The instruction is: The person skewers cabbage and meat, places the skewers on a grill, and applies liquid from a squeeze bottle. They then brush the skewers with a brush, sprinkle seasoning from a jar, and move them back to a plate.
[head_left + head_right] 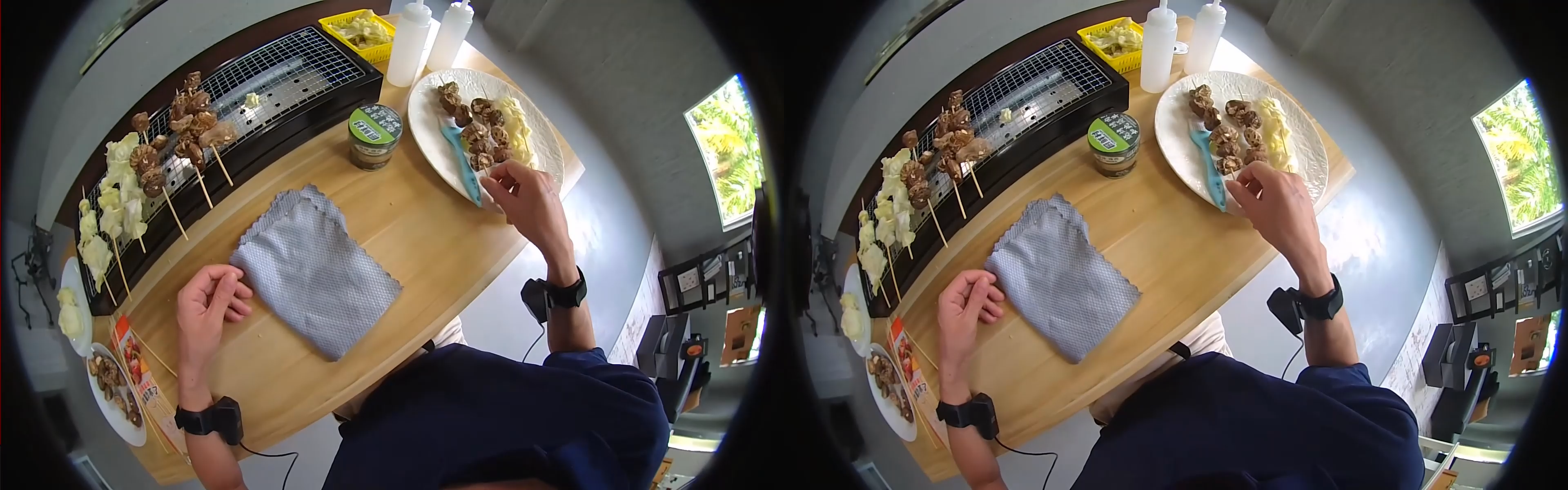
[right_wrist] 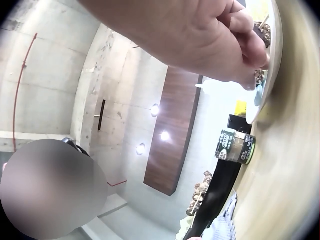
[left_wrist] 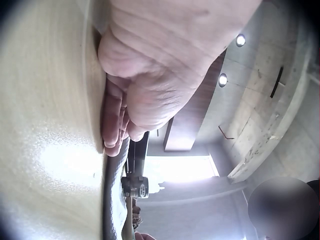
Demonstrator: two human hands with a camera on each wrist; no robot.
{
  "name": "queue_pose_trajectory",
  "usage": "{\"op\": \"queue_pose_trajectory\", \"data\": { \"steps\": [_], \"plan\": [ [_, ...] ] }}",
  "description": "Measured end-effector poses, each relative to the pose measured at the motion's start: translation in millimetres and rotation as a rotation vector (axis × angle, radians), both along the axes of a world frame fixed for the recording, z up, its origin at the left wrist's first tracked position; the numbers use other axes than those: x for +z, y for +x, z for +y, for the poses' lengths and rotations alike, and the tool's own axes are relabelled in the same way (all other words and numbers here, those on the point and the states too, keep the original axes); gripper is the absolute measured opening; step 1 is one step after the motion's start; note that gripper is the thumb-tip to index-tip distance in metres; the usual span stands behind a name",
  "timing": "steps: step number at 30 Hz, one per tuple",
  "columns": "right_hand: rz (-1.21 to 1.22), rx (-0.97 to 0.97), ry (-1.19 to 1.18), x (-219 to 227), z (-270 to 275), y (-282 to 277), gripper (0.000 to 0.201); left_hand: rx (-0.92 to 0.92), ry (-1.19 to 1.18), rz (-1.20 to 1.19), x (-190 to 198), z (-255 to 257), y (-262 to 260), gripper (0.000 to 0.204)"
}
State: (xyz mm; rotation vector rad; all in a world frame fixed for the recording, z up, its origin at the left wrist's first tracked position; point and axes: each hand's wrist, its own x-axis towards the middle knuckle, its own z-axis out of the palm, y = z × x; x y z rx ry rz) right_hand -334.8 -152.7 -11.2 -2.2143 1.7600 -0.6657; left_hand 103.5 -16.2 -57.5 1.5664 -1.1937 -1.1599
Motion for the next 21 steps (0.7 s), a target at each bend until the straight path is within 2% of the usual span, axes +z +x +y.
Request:
{"op": "queue_pose_trajectory", "data": {
  "steps": [2,3,5,10,14,16,18,21],
  "plan": [
    [-0.213,-0.083,0.168,0.8,-1.3,5.2,0.020,-0.007,-0.002,0.013,-1.5,0.8,1.2,0.026],
    [-0.204,-0.072,0.165,1.1,-1.4,6.3,0.020,0.004,-0.006,0.022,-1.9,1.3,1.4,0.026],
    [-0.383,-0.171,0.218,3.2,0.6,8.0,0.019,-0.002,-0.004,0.031,-2.6,1.7,1.7,0.026],
    [-0.547,-0.124,0.179,27.8,5.5,9.7,0.019,0.036,-0.011,0.056,0.8,1.8,0.0,0.025],
    [-0.662,-0.035,0.203,61.1,16.9,55.9,0.018,0.006,0.001,0.077,0.6,1.7,2.1,0.021],
    [-0.651,0.111,0.299,72.5,18.0,90.3,0.019,-0.016,-0.005,0.102,-1.8,2.1,3.2,0.021],
    [-0.728,0.303,0.363,66.8,9.3,124.6,0.021,-0.018,0.017,0.068,1.9,3.4,1.6,0.021],
    [-0.794,0.428,0.430,59.5,-10.8,179.3,0.024,-0.032,-0.018,0.075,-2.3,2.4,3.3,0.021]
  ]
}}
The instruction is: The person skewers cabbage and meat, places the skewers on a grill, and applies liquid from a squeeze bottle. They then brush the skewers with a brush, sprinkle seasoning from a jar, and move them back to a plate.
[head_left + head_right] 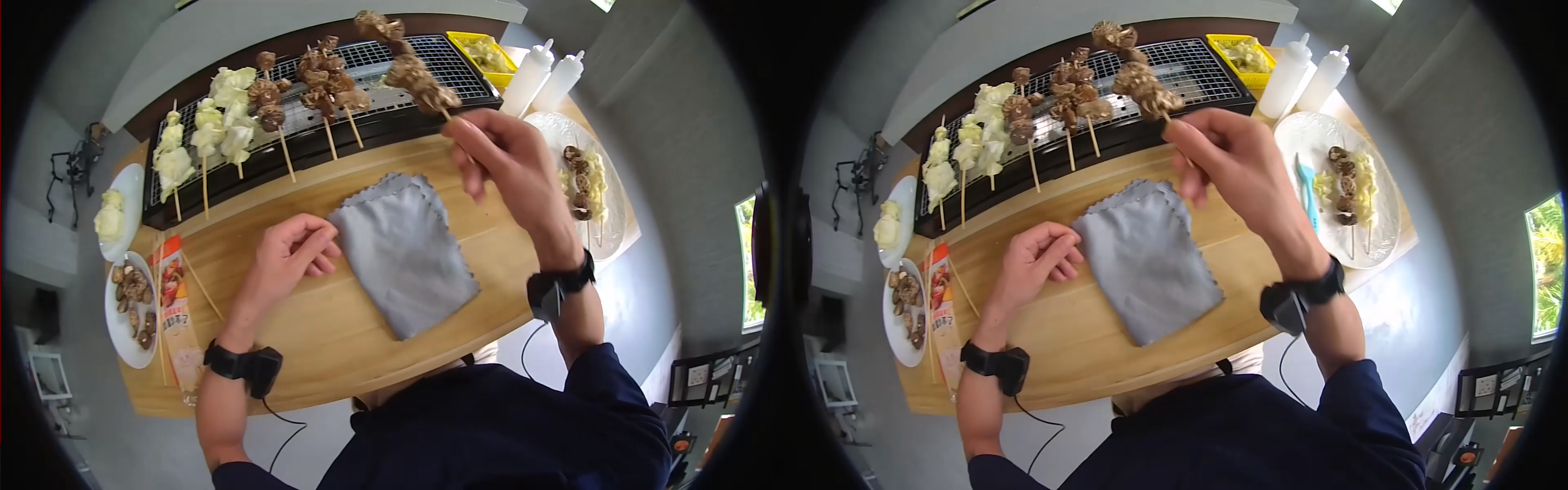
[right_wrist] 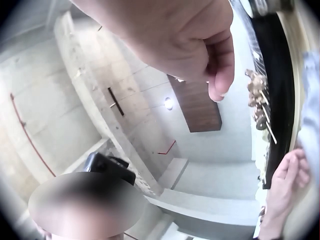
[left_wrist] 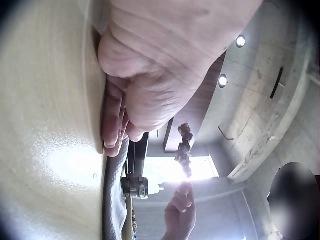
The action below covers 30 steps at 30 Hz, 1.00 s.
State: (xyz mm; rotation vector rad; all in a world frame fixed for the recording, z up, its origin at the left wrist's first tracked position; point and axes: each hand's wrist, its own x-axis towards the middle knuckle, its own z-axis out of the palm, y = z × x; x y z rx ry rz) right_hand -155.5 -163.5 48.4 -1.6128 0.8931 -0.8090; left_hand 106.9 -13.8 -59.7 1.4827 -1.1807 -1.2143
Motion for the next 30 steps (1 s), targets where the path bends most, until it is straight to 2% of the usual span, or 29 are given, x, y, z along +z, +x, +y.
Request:
{"op": "queue_pose_trajectory", "data": {
  "steps": [2,5,9,14,16,19,23,25,27,30],
  "plan": [
    [-0.192,0.087,0.164,-14.6,-17.8,29.3,0.026,0.000,-0.008,-0.002,-2.7,-0.3,-0.2,0.021],
    [-0.339,0.132,0.252,-35.0,-34.0,60.6,0.026,-0.005,-0.027,0.008,-2.8,1.3,1.3,0.020],
    [-0.360,0.163,0.318,-57.8,-49.9,74.5,0.027,-0.031,-0.048,0.017,-1.5,1.7,2.2,0.021],
    [-0.348,0.125,0.352,-62.7,-48.9,78.2,0.028,-0.039,-0.048,0.020,-2.0,1.0,2.5,0.023],
    [-0.271,0.096,0.325,-60.9,-47.7,76.6,0.027,-0.038,-0.036,0.010,-0.1,1.0,1.9,0.023],
    [-0.265,0.132,0.319,-66.1,-52.6,72.1,0.028,-0.036,-0.015,-0.006,1.9,0.4,0.5,0.024],
    [-0.304,0.095,0.284,-73.5,-56.9,70.3,0.025,0.001,0.027,-0.025,3.5,-0.3,-2.7,0.023],
    [-0.261,0.064,0.235,-76.0,-59.0,71.3,0.026,-0.040,0.010,-0.025,0.6,-0.2,-3.4,0.022],
    [-0.304,0.032,0.220,-77.8,-57.7,73.6,0.025,0.026,0.012,-0.063,0.2,-0.3,-4.5,0.022],
    [-0.241,0.068,0.187,-80.0,-60.2,78.5,0.026,0.022,0.016,-0.066,0.2,-0.9,-2.7,0.021]
  ]
}}
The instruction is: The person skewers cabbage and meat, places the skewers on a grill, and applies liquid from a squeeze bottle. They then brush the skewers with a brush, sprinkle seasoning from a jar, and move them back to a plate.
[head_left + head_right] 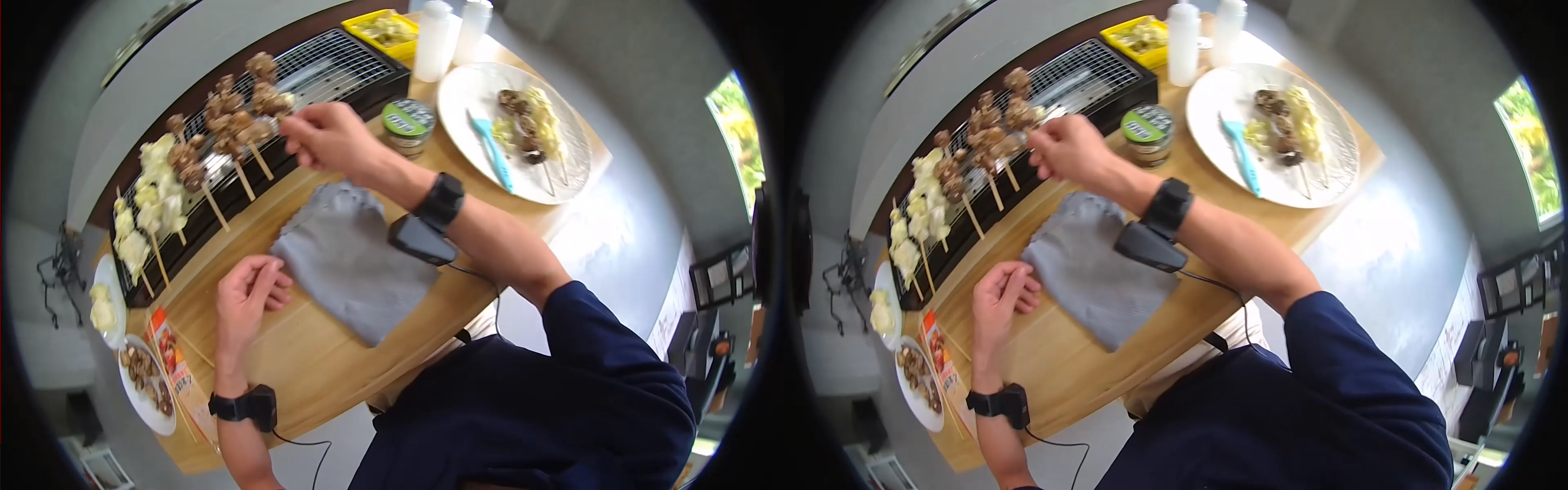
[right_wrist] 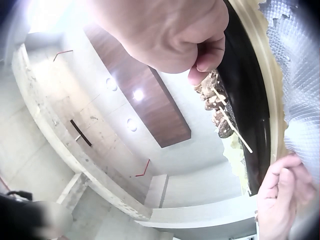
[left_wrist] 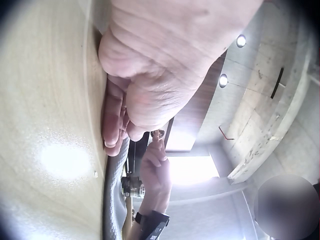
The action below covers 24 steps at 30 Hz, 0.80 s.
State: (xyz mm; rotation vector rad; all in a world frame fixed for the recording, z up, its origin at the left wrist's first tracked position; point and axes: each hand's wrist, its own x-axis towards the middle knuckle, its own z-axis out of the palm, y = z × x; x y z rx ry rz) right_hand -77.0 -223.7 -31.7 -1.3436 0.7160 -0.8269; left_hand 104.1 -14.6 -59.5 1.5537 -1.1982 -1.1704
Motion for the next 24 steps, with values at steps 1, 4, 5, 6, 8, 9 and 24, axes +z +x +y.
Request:
{"op": "queue_pose_trajectory", "data": {
  "steps": [1,4,5,6,8,9,24],
  "plan": [
    [-0.012,0.006,0.009,0.1,0.9,0.9,0.025,-0.030,-0.005,0.005,0.3,-0.5,0.1,0.021],
    [-0.072,0.068,0.038,-3.4,-4.4,1.3,0.025,0.006,0.013,-0.017,0.7,-0.1,-1.2,0.022],
    [-0.091,0.059,0.057,-3.9,-3.6,-0.6,0.027,-0.009,0.009,-0.010,0.7,-0.3,-1.4,0.022],
    [-0.084,0.048,0.052,-4.6,-3.4,-4.0,0.027,-0.002,0.008,-0.017,0.5,-0.4,-0.9,0.022],
    [-0.118,0.067,0.136,2.3,2.6,-9.7,0.035,0.012,0.008,-0.022,-0.8,-0.7,-0.3,0.025],
    [-0.110,0.065,0.136,4.8,5.6,-13.2,0.035,0.010,0.007,-0.014,-1.0,-0.6,-0.8,0.025],
    [0.510,-0.100,-0.267,92.4,78.0,-202.3,0.031,0.037,0.012,-0.002,-0.5,-0.7,-1.5,0.023]
  ]
}}
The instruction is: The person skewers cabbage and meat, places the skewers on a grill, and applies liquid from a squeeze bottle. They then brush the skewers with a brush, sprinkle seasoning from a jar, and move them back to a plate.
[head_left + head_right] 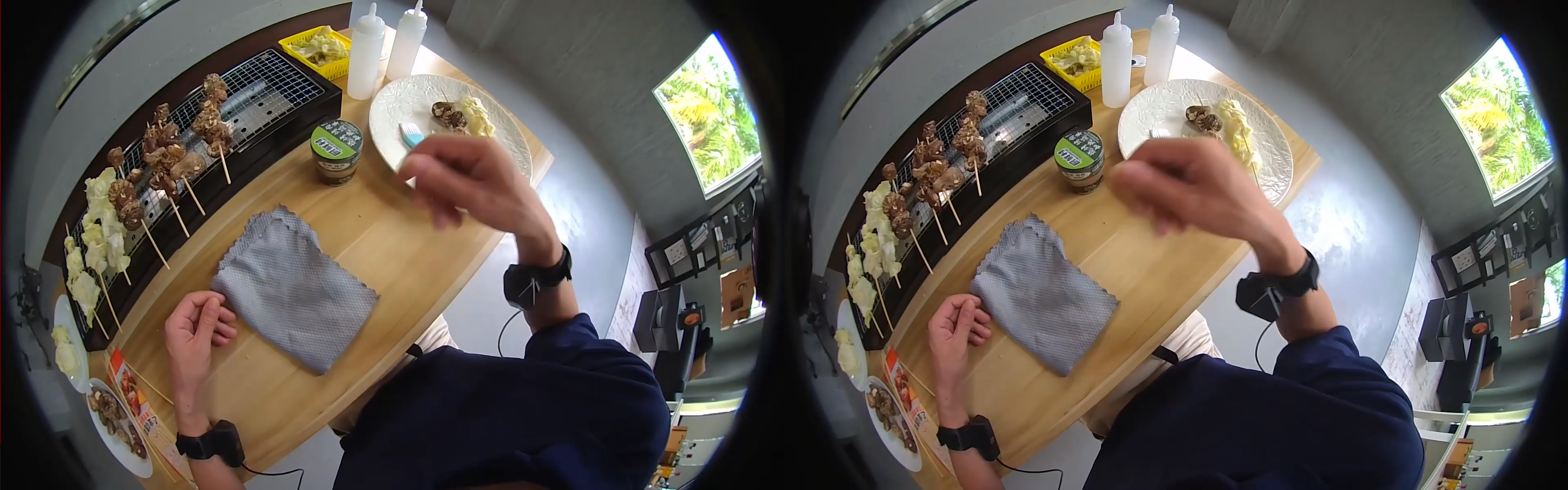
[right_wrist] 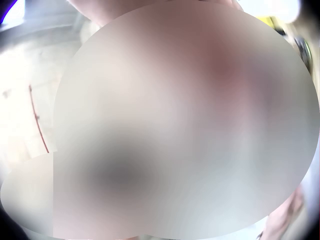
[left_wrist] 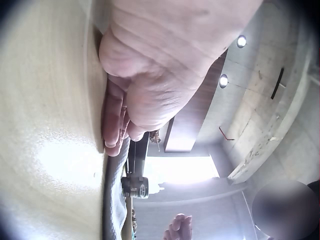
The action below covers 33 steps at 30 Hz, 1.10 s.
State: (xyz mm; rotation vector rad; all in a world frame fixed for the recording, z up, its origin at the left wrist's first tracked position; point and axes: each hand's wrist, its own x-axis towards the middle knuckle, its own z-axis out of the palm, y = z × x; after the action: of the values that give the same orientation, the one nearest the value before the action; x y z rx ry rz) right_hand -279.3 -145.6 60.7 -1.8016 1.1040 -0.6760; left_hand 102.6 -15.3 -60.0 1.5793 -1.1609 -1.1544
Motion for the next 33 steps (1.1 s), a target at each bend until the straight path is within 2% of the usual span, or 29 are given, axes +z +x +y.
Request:
{"op": "queue_pose_trajectory", "data": {
  "steps": [3,4,6,10,14,16,17,19,21,25,28,33],
  "plan": [
    [0.406,-0.478,-0.337,-21.6,-10.3,-47.6,0.021,-0.005,-0.009,0.000,-1.6,0.2,1.0,0.024],
    [0.408,-0.473,-0.339,-32.8,-11.4,-64.5,0.021,-0.001,-0.009,0.003,-1.5,0.3,0.8,0.024],
    [0.644,-0.513,-0.363,-54.7,-8.3,-89.5,0.026,-0.002,-0.008,-0.005,-0.7,0.1,0.4,0.024],
    [0.706,-0.464,-0.375,-67.3,-1.3,-92.0,0.026,-0.006,0.006,-0.024,1.1,-0.9,-0.2,0.024],
    [0.685,-0.433,-0.366,-78.6,-11.1,-93.2,0.023,-0.003,0.000,-0.017,1.8,-1.0,-0.5,0.024],
    [0.477,-0.567,-0.348,-82.4,-13.2,-86.0,0.023,-0.007,0.005,-0.002,2.6,-0.4,-0.3,0.023],
    [0.380,-0.605,-0.173,-77.3,-11.1,-83.8,0.022,0.024,0.007,-0.008,2.8,-0.3,0.1,0.023],
    [0.269,-0.601,-0.105,-70.1,-8.5,-80.6,0.021,-0.006,-0.012,0.029,0.9,0.0,0.9,0.024],
    [0.214,-0.629,-0.132,-59.2,-6.8,-74.3,0.019,0.007,-0.017,0.028,-1.1,0.7,1.8,0.024],
    [0.068,-0.501,-0.132,-26.7,-4.2,-43.3,0.021,-0.025,-0.030,0.035,-1.9,0.0,3.5,0.025],
    [0.024,-0.292,-0.107,-5.1,-9.8,-2.0,0.021,-0.046,-0.028,0.053,-0.3,0.2,3.8,0.025],
    [0.022,0.037,-0.081,-0.8,-67.4,60.8,0.029,-0.051,-0.041,0.026,0.9,0.6,3.1,0.024]
  ]
}}
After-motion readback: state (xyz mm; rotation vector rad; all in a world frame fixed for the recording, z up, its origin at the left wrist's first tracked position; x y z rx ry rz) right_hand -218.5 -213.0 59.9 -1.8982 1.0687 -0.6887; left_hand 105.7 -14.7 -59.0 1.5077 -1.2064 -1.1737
